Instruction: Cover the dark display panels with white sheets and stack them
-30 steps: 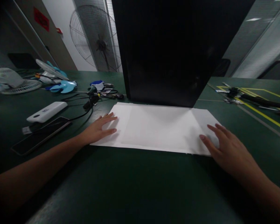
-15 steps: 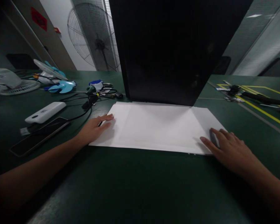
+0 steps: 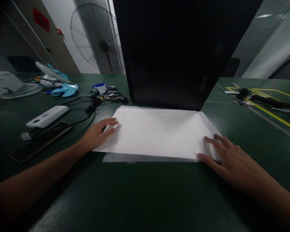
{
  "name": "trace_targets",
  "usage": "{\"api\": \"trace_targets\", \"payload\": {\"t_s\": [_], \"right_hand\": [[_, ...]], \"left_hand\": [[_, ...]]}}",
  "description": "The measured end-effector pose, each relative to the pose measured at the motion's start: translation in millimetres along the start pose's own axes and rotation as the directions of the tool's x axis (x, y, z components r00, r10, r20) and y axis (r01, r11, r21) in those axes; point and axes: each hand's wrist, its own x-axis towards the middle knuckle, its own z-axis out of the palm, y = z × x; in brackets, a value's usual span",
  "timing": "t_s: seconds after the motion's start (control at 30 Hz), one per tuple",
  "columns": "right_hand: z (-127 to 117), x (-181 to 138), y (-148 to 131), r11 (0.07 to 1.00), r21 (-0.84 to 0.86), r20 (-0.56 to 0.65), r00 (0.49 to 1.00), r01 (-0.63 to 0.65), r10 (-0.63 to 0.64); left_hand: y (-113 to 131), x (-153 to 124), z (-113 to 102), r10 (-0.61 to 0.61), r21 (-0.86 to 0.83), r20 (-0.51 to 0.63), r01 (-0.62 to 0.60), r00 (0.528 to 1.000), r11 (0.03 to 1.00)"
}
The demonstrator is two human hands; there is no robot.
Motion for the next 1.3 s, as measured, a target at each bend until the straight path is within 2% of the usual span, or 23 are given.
{"api": "trace_targets", "payload": {"t_s": [0.17, 0.33, 0.53, 0.73, 0.8, 0.87, 0.97, 1.07, 1.17, 1.3], "right_hand": [[-2, -4, -21, 0.995, -0.045, -0.026, 0.995, 0.092, -0.093], [-12, -7, -26, 0.985, -0.106, -0.033, 0.990, 0.136, -0.140], [-6, -9, -25, 0.986, -0.136, -0.007, 0.995, 0.102, -0.104], [-8, -7, -39, 0.993, -0.109, -0.086, 0.995, 0.045, -0.055], [-9, -6, -45, 0.993, -0.110, -0.092, 0.994, 0.042, -0.052], [-10, -5, -48, 0.993, -0.118, -0.102, 0.994, 0.028, -0.040], [-10, -5, -50, 0.993, -0.116, -0.106, 0.994, 0.015, -0.027], [-9, -5, -48, 0.994, -0.111, -0.094, 0.995, 0.015, -0.025], [-9, -6, -47, 0.994, -0.108, -0.090, 0.996, 0.014, -0.024], [-11, -6, -48, 0.995, -0.097, -0.103, 0.994, 0.021, -0.031]], "left_hand": [[-2, 1, -1, -0.001, -0.039, 0.019, 0.002, 1.000, 0.999], [-3, 0, -4, -0.059, -0.108, 0.083, 0.068, 0.995, 0.992], [2, 1, -6, -0.082, -0.160, 0.051, 0.089, 0.995, 0.983], [5, 1, -7, -0.068, -0.153, 0.031, 0.072, 0.997, 0.986], [10, -1, -9, -0.034, -0.115, 0.008, 0.035, 0.999, 0.993], [21, -6, -15, 0.064, -0.012, 0.026, -0.064, 0.998, 0.998], [42, -13, -26, 0.256, 0.157, 0.182, -0.285, 0.949, 0.946], [57, -18, -32, 0.337, 0.189, 0.351, -0.419, 0.873, 0.888], [53, -17, -30, 0.339, 0.187, 0.432, -0.450, 0.836, 0.873], [34, -13, -23, 0.317, 0.173, 0.424, -0.420, 0.848, 0.891]]}}
